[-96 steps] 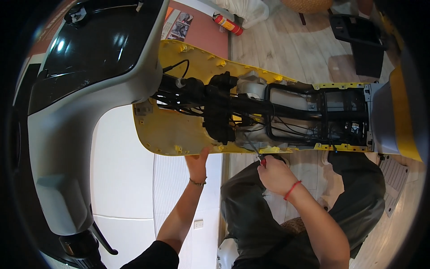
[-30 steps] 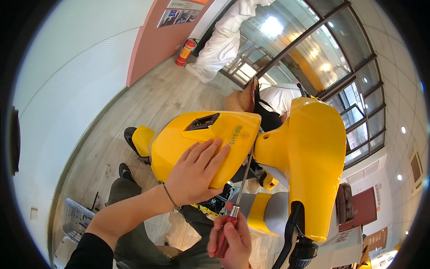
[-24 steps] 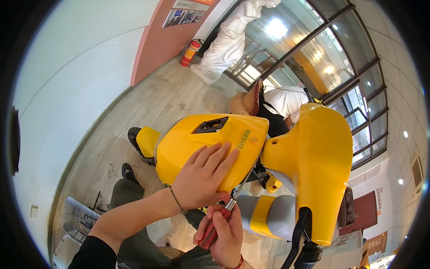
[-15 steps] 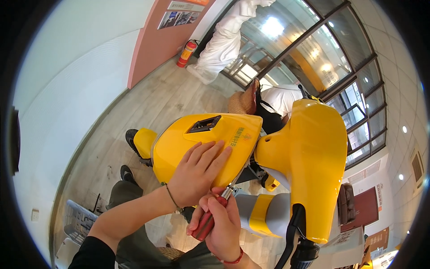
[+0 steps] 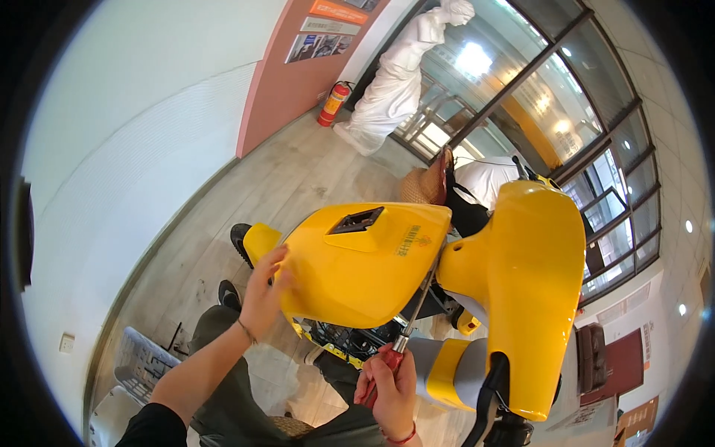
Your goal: Remove various plastic body panels from a yellow electric scooter using a screwdriver.
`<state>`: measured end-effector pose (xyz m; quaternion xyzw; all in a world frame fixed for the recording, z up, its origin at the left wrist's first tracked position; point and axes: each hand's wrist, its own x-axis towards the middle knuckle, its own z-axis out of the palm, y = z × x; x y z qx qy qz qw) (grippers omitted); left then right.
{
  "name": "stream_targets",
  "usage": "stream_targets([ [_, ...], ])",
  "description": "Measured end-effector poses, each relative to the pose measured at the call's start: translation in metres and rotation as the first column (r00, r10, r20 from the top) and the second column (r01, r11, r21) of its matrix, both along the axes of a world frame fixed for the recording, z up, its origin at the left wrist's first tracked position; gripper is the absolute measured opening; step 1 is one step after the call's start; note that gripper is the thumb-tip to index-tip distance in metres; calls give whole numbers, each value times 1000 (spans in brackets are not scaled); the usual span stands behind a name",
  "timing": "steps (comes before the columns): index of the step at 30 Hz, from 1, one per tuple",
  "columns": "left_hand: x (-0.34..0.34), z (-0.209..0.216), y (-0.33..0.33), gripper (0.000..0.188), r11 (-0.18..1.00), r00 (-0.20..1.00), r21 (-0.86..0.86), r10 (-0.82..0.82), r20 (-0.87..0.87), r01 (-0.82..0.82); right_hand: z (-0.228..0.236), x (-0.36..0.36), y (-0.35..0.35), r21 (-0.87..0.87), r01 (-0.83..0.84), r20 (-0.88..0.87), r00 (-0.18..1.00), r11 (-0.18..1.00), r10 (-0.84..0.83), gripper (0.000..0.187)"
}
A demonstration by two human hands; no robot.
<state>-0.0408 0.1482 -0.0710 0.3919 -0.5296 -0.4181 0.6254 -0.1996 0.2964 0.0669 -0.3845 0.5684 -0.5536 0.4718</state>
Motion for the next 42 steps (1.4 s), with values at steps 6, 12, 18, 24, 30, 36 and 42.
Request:
stream_targets([
  [6,-1,-87,-53,39,902,964,432,132,-230,-20,-38,62,35,-97,22,-91,995,995,-31,12],
  [12,4,-126,-90,57,710,865,622,38,-501,329,-55,15,8,-316,155,-491,817,936,-301,10],
  [18,-2,-148,-100,67,611,647,551,81,-758,569,-17,-12,-48,-368,189,-553,743,910,-378,19],
  [24,-3,-139,-106,55,669,487,372,16,-873,644,-10,0,-67,-386,306,-387,803,870,-454,22],
  [30,-1,-138,-101,58,668,488,386,40,-872,636,-2,6,-75,-408,304,-426,771,861,-474,17],
  [36,-1,-130,-96,60,670,504,415,70,-861,615,-2,8,-85,-475,327,-305,810,817,-502,15],
  [42,4,-123,-96,63,656,596,464,28,-803,595,-7,12,-79,-476,382,-297,779,793,-553,13],
])
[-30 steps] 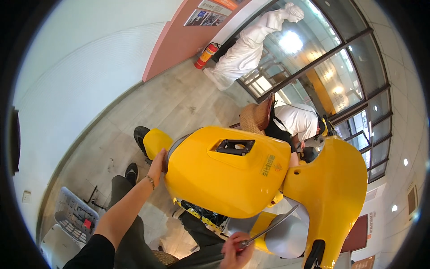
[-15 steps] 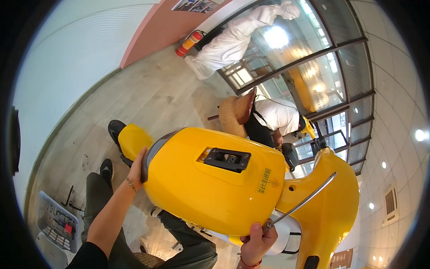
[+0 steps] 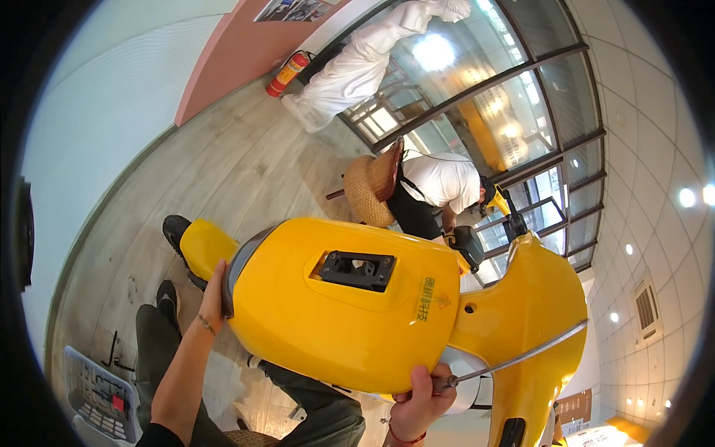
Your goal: Remove various plastic body panels from a yellow electric scooter using a screwdriver.
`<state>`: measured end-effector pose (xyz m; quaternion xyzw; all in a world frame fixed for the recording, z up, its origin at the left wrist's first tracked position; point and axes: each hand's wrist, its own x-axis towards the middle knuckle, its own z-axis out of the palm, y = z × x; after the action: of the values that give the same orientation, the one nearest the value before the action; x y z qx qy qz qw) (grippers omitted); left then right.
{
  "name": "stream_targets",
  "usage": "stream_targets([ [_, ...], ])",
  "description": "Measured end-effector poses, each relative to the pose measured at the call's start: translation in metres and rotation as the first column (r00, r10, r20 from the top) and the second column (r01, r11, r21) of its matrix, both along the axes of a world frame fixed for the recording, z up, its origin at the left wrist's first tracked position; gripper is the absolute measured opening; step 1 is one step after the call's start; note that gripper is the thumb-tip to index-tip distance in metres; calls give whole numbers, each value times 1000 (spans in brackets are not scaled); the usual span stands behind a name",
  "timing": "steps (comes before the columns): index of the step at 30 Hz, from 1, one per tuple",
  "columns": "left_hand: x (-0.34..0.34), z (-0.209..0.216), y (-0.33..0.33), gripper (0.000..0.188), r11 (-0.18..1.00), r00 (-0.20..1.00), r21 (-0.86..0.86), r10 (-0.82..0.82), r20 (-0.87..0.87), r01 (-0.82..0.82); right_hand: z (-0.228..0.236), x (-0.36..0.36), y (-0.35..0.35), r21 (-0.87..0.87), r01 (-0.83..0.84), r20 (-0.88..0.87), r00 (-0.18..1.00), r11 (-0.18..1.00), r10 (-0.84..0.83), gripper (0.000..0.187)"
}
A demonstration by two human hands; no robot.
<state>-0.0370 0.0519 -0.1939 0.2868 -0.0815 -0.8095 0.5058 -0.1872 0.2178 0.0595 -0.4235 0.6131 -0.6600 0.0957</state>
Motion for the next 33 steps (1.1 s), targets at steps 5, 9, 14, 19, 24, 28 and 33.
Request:
stream_targets([
  [5,7,5,1,67,996,984,-52,-60,166,69,2,2,-3,-64,-11,12,1000,998,11,15],
  [9,0,3,1,66,995,993,-88,-27,112,37,6,0,-8,-71,10,11,1000,997,-9,14],
  [14,-1,-3,-2,61,999,996,-37,1,89,3,1,-1,-4,-58,-12,18,1000,998,13,13],
  [19,-1,8,0,58,999,996,-37,-15,88,18,-2,-4,-3,-82,-11,0,1000,997,11,13],
  [24,-4,6,2,55,1000,998,-4,28,53,-27,3,4,-15,-205,75,-16,997,976,-80,17],
  [28,-5,-2,-7,57,1000,997,21,13,71,-14,11,5,-17,-99,33,-44,998,995,-38,20],
  [33,7,-10,-41,58,976,961,-67,-192,199,209,3,-4,-7,-25,67,-209,975,997,-71,18],
])
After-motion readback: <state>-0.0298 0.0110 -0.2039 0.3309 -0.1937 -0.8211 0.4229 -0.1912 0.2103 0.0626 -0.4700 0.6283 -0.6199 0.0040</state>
